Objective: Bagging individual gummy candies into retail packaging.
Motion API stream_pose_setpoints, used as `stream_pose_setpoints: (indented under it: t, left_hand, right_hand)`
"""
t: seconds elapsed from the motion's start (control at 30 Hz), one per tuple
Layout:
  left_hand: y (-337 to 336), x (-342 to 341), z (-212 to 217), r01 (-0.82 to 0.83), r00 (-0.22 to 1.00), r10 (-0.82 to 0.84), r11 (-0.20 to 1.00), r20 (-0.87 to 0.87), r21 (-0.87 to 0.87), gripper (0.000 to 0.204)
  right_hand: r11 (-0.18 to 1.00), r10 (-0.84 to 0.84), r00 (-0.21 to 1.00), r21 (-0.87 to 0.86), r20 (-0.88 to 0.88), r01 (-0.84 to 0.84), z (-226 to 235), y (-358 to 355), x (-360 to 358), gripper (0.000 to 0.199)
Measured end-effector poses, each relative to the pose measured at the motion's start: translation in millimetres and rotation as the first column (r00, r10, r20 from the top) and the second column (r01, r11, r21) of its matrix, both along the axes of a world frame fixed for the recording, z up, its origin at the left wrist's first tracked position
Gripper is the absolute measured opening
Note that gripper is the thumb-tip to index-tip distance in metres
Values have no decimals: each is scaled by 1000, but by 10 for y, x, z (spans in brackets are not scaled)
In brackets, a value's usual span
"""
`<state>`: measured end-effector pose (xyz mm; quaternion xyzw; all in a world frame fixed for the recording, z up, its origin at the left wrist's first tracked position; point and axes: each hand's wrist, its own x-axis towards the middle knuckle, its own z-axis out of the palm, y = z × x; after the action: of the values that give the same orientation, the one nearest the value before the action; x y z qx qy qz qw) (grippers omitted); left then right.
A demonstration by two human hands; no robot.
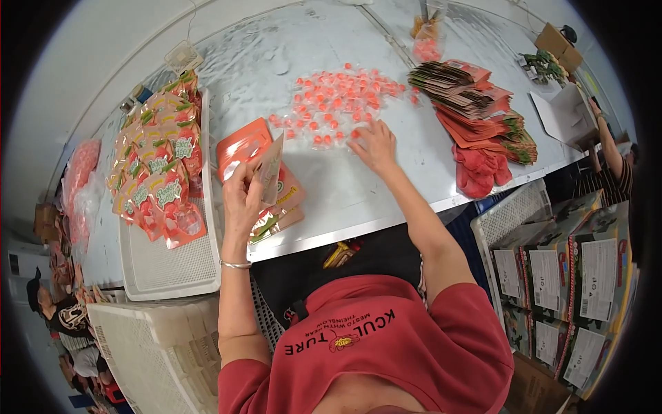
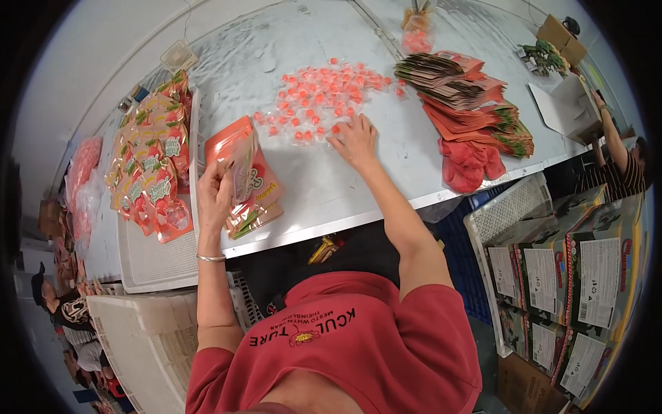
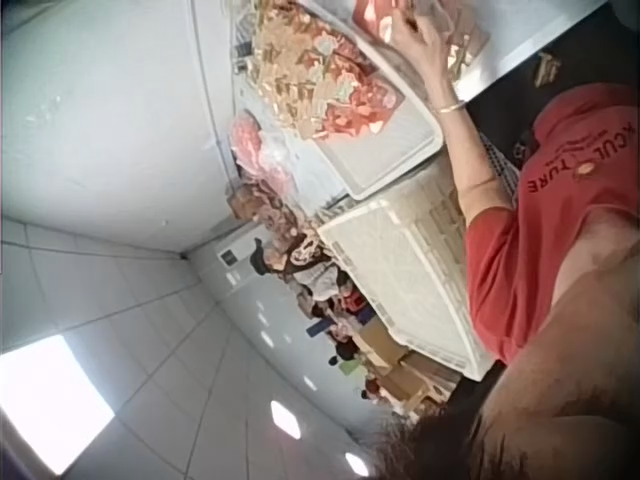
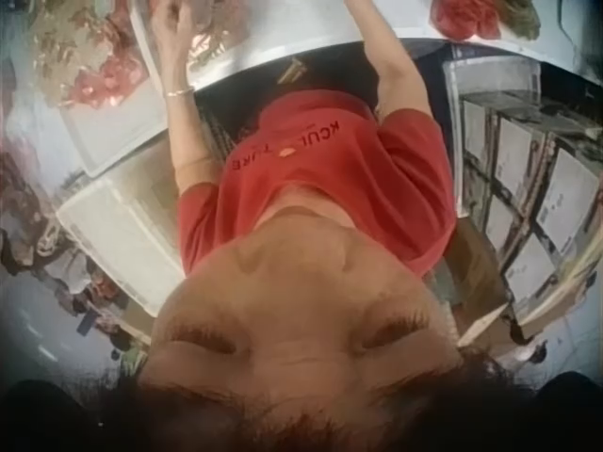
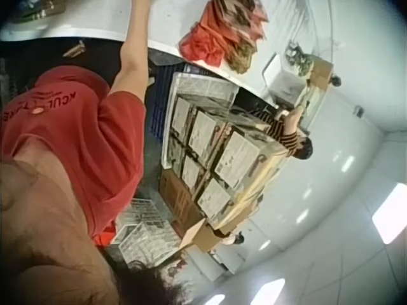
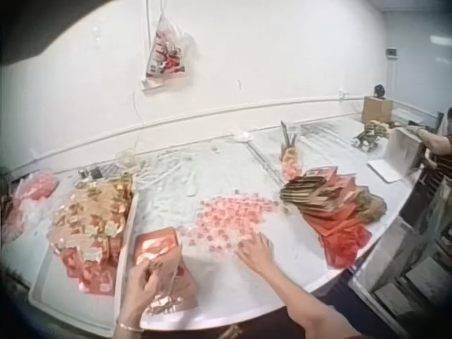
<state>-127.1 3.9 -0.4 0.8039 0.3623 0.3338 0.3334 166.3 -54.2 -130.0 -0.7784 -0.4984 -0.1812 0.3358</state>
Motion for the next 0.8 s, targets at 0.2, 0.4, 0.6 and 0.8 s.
stream_pose_setpoints:
  t: [0.2, 0.4, 0.6, 0.8]
  left_hand:
    - [-17, 58, 168, 51, 970, -21, 991, 241, -120, 12]
    - [-6, 300, 161, 24, 992, -33, 997, 120, 73, 18]
    - [-94, 495, 103, -27, 947, 27, 1000, 321, -4, 18]
    - [-27, -13, 134, 117, 950, -29, 956, 311, -267, 20]
  right_hand:
    - [972, 117, 986, -188, -123, -138, -90, -348, -74, 28]
    - [672, 729, 537, 297, -424, -678, 1471, -395, -179, 35]
    - [597, 761, 623, -178, -182, -782, 1196, -625, -1052, 37]
    - [610, 656, 30, 507, -754, -610, 851, -502, -525, 30]
